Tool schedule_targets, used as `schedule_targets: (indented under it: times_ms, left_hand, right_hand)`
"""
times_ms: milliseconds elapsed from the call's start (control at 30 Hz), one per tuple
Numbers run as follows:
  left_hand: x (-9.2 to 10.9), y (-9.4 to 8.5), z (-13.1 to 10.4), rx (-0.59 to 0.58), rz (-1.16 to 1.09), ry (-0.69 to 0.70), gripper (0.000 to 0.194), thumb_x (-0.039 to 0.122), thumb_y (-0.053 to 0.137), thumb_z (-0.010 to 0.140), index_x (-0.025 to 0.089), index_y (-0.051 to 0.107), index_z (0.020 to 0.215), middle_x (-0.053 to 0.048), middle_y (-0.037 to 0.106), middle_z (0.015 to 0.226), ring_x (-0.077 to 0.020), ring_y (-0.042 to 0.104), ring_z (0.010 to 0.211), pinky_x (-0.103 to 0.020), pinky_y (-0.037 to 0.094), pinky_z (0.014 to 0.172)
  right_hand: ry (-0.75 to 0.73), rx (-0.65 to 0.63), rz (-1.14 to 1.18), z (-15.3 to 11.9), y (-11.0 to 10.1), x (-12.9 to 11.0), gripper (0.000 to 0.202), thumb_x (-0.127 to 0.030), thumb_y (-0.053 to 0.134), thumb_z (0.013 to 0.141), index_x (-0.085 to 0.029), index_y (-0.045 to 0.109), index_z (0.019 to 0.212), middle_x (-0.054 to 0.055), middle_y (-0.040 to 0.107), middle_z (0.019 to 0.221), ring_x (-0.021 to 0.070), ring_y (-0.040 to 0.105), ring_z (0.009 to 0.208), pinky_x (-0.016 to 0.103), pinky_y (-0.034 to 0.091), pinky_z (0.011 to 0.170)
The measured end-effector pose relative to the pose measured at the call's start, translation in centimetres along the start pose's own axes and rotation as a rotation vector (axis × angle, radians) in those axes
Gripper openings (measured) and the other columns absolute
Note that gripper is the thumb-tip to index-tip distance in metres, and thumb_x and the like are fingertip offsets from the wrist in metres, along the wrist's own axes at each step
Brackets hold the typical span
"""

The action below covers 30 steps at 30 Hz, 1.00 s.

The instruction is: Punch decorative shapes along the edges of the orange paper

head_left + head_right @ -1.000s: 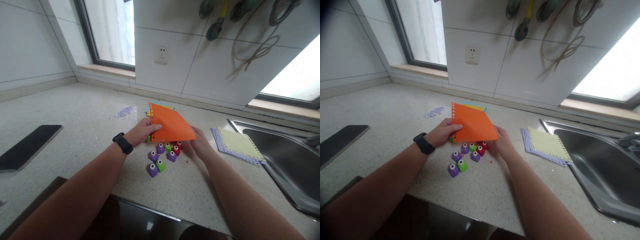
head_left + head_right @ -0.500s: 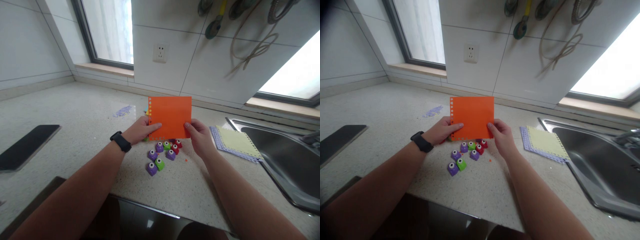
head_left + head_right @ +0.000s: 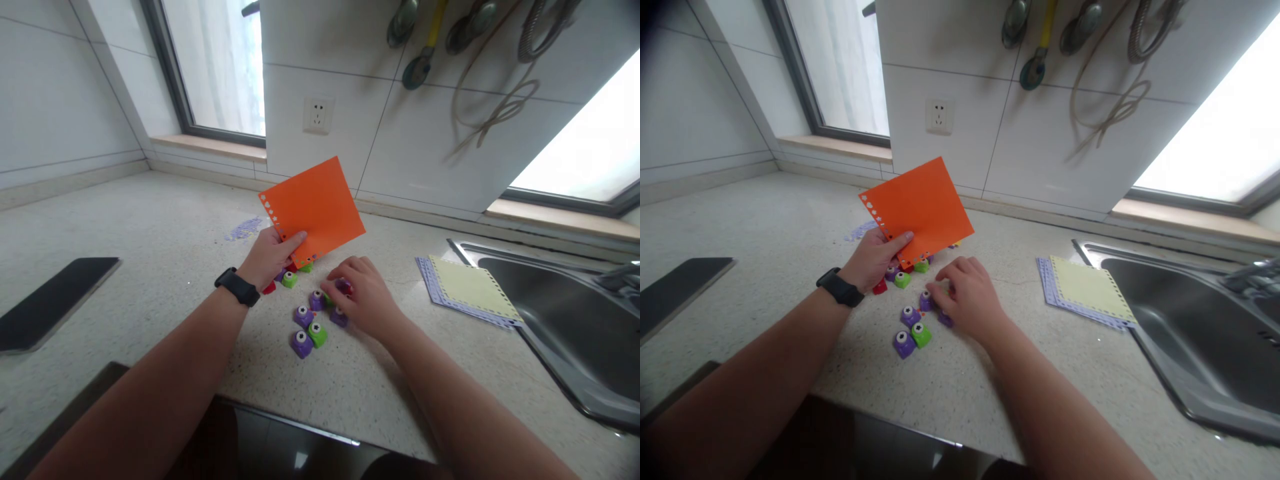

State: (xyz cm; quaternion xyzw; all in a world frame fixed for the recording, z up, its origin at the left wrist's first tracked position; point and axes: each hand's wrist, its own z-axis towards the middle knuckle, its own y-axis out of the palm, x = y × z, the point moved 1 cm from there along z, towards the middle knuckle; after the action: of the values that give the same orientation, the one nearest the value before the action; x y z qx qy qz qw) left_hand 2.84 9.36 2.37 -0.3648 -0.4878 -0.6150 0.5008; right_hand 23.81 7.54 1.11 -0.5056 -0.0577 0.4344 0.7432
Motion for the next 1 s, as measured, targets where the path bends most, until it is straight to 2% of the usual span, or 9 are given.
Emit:
schedule_targets:
  times_ms: [67, 133, 267, 367, 567, 667, 733, 900, 1000]
  left_hand:
    - [-0.1, -0.2, 0.0, 0.002, 0.027, 0.012, 0.022, 0.033, 0.079, 0.083, 0.013, 0.073, 0.088, 0.002, 0.064, 0.061, -0.0036, 0.043, 0.039, -0.017, 0.031, 0.036]
    - [-0.4, -0.5, 0.2, 0.001, 0.045, 0.023, 0.023, 0.035, 0.079, 0.084, 0.013, 0.072, 0.087, 0.003, 0.062, 0.060, -0.0025, 0.037, 0.038, -0.017, 0.028, 0.035]
    - [-0.9, -1.2, 0.8, 0.110, -0.007, 0.064, 0.028, 0.037, 0.082, 0.079, 0.014, 0.073, 0.094, 0.000, 0.067, 0.072, -0.0036, 0.041, 0.042, -0.018, 0.030, 0.036]
    - [-1.0, -1.7, 1.3, 0.188, -0.049, 0.092, 0.030, 0.037, 0.083, 0.077, 0.016, 0.073, 0.096, 0.000, 0.069, 0.080, -0.0040, 0.043, 0.047, -0.016, 0.030, 0.037]
    - [-1.0, -2.0, 1.6, 0.213, -0.086, 0.093, 0.033, 0.038, 0.083, 0.077, 0.017, 0.073, 0.102, 0.000, 0.069, 0.086, -0.0042, 0.045, 0.051, -0.016, 0.031, 0.038]
    - [-1.0, -1.9, 1.5, 0.191, -0.088, 0.083, 0.034, 0.038, 0.084, 0.076, 0.016, 0.074, 0.099, 0.000, 0.069, 0.084, -0.0047, 0.046, 0.051, -0.016, 0.032, 0.039]
    - [-1.0, -1.8, 1.4, 0.176, -0.083, 0.078, 0.034, 0.038, 0.084, 0.076, 0.016, 0.074, 0.099, 0.000, 0.069, 0.083, -0.0049, 0.046, 0.051, -0.016, 0.033, 0.039]
    - [-0.9, -1.4, 0.9, 0.119, -0.058, 0.048, 0.034, 0.039, 0.085, 0.076, 0.014, 0.075, 0.098, -0.002, 0.071, 0.080, -0.0040, 0.044, 0.046, -0.017, 0.032, 0.037]
    - [-0.7, -0.9, 0.5, 0.088, -0.049, 0.031, 0.034, 0.038, 0.085, 0.076, 0.014, 0.075, 0.098, -0.002, 0.071, 0.077, -0.0037, 0.043, 0.043, -0.017, 0.033, 0.037]
  right_hand:
    - [-0.026, -0.097, -0.072, -0.1, 0.4, -0.9, 0.023, -0.042, 0.068, 0.093, -0.021, 0.073, 0.099, 0.009, 0.067, 0.102, 0.0276, 0.057, 0.100, 0.044, 0.044, 0.091]
    - [-0.022, -0.152, -0.108, -0.1, 0.6, -1.3, 0.028, -0.046, 0.068, 0.093, -0.021, 0.074, 0.104, 0.009, 0.067, 0.106, 0.0292, 0.056, 0.104, 0.046, 0.043, 0.095]
    - [0.005, -0.184, -0.100, 0.1, 0.4, -1.5, 0.028, -0.043, 0.061, 0.098, -0.020, 0.073, 0.109, 0.009, 0.070, 0.104, 0.0281, 0.057, 0.103, 0.045, 0.042, 0.094]
    - [-0.011, -0.206, -0.103, 0.1, 0.2, -1.7, 0.026, -0.039, 0.062, 0.096, -0.020, 0.071, 0.112, 0.009, 0.072, 0.106, 0.0280, 0.058, 0.103, 0.044, 0.041, 0.094]
    - [-0.052, -0.277, -0.182, 0.0, 0.4, -2.0, 0.024, -0.041, 0.074, 0.087, -0.019, 0.073, 0.098, 0.011, 0.072, 0.103, 0.0327, 0.057, 0.104, 0.049, 0.039, 0.091]
    - [-0.035, -0.224, -0.074, 0.1, 0.3, -1.9, 0.020, -0.034, 0.076, 0.086, -0.022, 0.072, 0.101, 0.008, 0.074, 0.103, 0.0316, 0.058, 0.104, 0.050, 0.039, 0.093]
    - [0.037, -0.156, 0.083, 0.3, 0.1, -1.6, 0.021, -0.029, 0.073, 0.088, -0.024, 0.070, 0.108, 0.007, 0.074, 0.101, 0.0282, 0.062, 0.100, 0.048, 0.043, 0.091]
    - [0.358, 0.106, 0.770, 0.5, -0.3, 0.1, 0.035, -0.032, 0.069, 0.089, -0.026, 0.059, 0.122, 0.003, 0.071, 0.089, 0.0213, 0.069, 0.081, 0.039, 0.055, 0.074]
    - [0.395, 0.264, 0.989, 0.4, -1.2, 0.9, 0.039, -0.033, 0.076, 0.083, -0.027, 0.061, 0.119, 0.000, 0.069, 0.086, 0.0197, 0.071, 0.081, 0.037, 0.056, 0.076]
